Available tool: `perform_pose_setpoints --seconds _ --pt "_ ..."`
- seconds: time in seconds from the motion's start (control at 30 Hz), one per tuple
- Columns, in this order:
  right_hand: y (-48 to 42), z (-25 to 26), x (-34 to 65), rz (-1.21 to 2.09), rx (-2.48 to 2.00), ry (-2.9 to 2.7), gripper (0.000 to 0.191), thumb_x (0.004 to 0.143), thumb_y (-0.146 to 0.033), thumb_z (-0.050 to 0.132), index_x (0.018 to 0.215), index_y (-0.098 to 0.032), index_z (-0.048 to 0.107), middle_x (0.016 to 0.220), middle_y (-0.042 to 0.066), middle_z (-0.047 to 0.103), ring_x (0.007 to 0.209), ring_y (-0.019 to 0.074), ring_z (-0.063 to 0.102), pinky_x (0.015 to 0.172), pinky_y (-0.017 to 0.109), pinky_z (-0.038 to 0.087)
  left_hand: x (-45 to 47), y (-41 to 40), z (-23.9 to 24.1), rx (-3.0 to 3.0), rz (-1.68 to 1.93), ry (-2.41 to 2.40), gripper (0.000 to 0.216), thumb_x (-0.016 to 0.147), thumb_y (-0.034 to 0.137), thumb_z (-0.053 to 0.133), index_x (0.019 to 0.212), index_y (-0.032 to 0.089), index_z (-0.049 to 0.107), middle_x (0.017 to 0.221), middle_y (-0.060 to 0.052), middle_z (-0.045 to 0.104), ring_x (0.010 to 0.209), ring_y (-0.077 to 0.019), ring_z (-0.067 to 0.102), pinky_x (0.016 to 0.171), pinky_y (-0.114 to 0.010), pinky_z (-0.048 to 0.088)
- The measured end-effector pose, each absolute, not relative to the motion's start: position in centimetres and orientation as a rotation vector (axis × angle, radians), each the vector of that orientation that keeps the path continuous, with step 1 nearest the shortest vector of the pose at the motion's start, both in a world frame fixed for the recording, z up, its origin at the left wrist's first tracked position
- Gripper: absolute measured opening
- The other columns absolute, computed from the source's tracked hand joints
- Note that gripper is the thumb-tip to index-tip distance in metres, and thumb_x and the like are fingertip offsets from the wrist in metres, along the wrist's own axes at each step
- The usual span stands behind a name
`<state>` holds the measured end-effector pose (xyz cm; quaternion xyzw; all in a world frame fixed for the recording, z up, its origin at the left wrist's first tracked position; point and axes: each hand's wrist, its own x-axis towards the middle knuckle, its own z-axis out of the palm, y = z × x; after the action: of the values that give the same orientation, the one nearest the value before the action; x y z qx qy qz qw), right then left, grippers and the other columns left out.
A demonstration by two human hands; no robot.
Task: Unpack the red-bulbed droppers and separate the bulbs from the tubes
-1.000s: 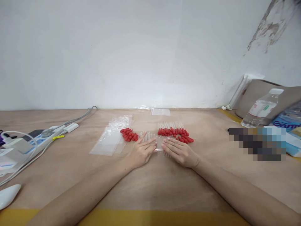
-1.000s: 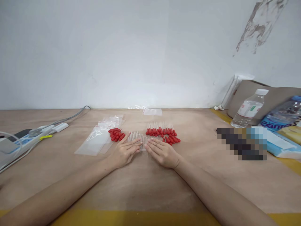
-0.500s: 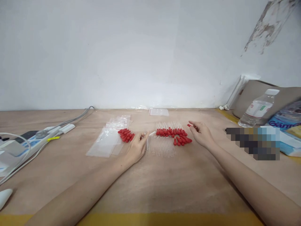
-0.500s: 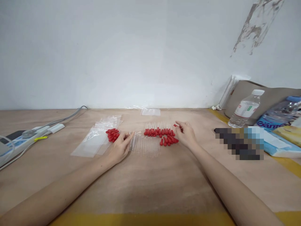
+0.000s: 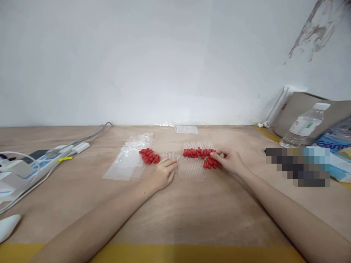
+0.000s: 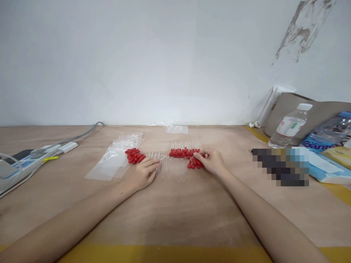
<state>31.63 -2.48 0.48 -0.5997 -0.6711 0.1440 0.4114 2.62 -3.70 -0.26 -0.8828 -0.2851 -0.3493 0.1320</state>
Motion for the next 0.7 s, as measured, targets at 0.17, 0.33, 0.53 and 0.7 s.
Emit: perform_pose_setpoints --seconds 0.17,0.33,0.53,0.7 --pt "-1.1 1.0 32.7 0.317 -1.639 -1.557 0.035 0.069 -0.048 0.053 0.073 -0.015 0.065 0.06 0.002 0.061 0.049 0.0107 0.05 0.047 0.022 0.035 2.8 -3.6 -0.8 -2.593 -0.92 -0.805 0.033 0.077 0.005 0.039 0.105 0.011 0.056 0.107 -0.011 0.058 0.093 -0.0207 0.052 0.081 -0.035 0.049" --pt "0.2 1.7 31.8 0.324 -1.797 -1.713 0.033 0.062 -0.047 0.061 0.079 -0.019 0.066 0.073 0.002 0.066 0.064 0.0138 0.059 0.054 0.021 0.04 3.0 -4.2 -0.3 -2.666 -0.77 -0.835 0.047 0.083 0.008 0.035 0.13 0.009 0.035 0.106 -0.011 0.058 0.094 -0.0198 0.051 0.082 -0.034 0.048" --pt "0.9 2.8 30.4 0.33 -1.991 -1.811 0.024 0.065 -0.042 0.06 0.074 -0.021 0.068 0.073 0.002 0.067 0.066 0.0145 0.06 0.055 0.022 0.039 2.9 -4.4 0.6 -2.68 -0.671 -0.978 0.037 0.089 0.031 0.038 0.124 0.02 0.046 0.118 -0.006 0.056 0.108 -0.0229 0.047 0.09 -0.04 0.041" --pt "0.1 3.4 29.5 0.067 -2.079 -1.967 0.029 0.077 -0.038 0.047 0.069 -0.021 0.068 0.07 0.006 0.066 0.069 0.0178 0.06 0.057 0.026 0.037 2.6 -4.4 1.4 -2.778 -0.52 -1.01 0.04 0.087 0.046 0.038 0.12 0.027 0.05 0.131 -0.004 0.045 0.124 -0.0242 0.034 0.103 -0.046 0.024"
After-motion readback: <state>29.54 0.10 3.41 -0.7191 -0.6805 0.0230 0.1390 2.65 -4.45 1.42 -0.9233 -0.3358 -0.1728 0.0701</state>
